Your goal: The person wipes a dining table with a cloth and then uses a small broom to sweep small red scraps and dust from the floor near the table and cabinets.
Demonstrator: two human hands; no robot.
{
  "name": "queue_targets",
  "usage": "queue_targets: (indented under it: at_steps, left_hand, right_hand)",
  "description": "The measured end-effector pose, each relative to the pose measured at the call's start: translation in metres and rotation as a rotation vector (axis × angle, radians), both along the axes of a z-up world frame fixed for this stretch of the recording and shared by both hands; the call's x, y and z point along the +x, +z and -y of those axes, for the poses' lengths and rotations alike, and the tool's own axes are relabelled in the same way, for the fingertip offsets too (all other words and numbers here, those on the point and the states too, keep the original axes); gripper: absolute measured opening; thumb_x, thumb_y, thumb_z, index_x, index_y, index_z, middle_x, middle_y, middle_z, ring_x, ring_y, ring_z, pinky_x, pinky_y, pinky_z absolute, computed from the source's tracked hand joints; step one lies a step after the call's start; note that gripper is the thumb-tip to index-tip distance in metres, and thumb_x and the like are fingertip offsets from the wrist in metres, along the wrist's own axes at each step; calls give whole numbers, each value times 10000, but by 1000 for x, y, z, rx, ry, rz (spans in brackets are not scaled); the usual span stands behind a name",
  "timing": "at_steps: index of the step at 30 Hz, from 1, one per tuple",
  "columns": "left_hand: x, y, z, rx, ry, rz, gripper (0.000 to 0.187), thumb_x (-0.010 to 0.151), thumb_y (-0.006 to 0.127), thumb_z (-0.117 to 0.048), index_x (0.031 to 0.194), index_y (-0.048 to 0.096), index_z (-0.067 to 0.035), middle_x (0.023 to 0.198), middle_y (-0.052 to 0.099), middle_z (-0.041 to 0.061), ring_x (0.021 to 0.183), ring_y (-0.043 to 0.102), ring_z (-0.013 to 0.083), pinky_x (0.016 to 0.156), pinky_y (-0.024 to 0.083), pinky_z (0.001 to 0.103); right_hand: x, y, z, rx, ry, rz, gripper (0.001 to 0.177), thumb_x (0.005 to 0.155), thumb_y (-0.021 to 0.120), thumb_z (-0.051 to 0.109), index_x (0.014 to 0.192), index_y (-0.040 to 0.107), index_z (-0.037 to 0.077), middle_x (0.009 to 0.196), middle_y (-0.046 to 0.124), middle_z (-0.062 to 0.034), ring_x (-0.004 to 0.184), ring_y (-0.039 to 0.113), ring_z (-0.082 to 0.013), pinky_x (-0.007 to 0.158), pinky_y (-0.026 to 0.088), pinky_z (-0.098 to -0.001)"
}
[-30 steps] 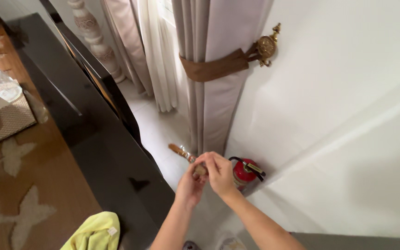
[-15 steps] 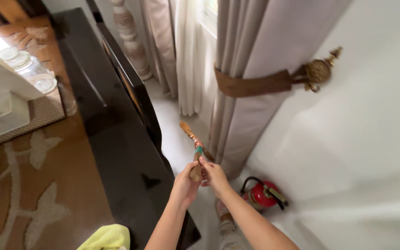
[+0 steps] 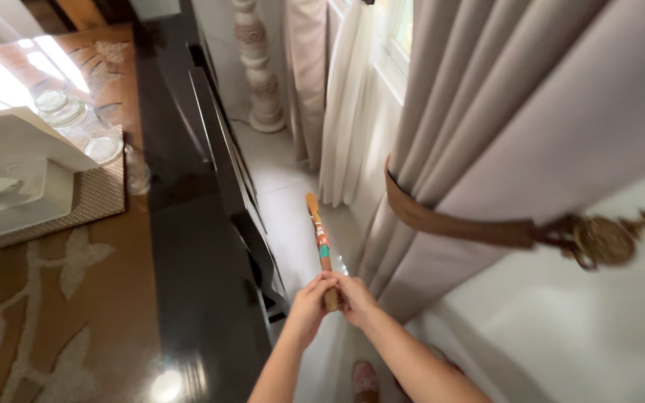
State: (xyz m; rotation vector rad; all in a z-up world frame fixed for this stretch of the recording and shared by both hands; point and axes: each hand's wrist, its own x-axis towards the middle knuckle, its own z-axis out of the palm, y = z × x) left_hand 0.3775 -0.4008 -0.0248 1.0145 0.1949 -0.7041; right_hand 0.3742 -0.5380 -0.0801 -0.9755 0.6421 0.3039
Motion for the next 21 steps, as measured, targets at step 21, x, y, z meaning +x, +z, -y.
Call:
queue_targets:
  at_steps: [21]
  left_hand:
    - [98,-64,50,158,235,83,225,932,631,-232,960,724,-29,879,687,28,796,628,118,728,503,278]
  right_hand:
    - [118,10,39,54,334,-222,252,877,710,435,908,697,186,889,703,-9,786,682,-163,745,589,-328]
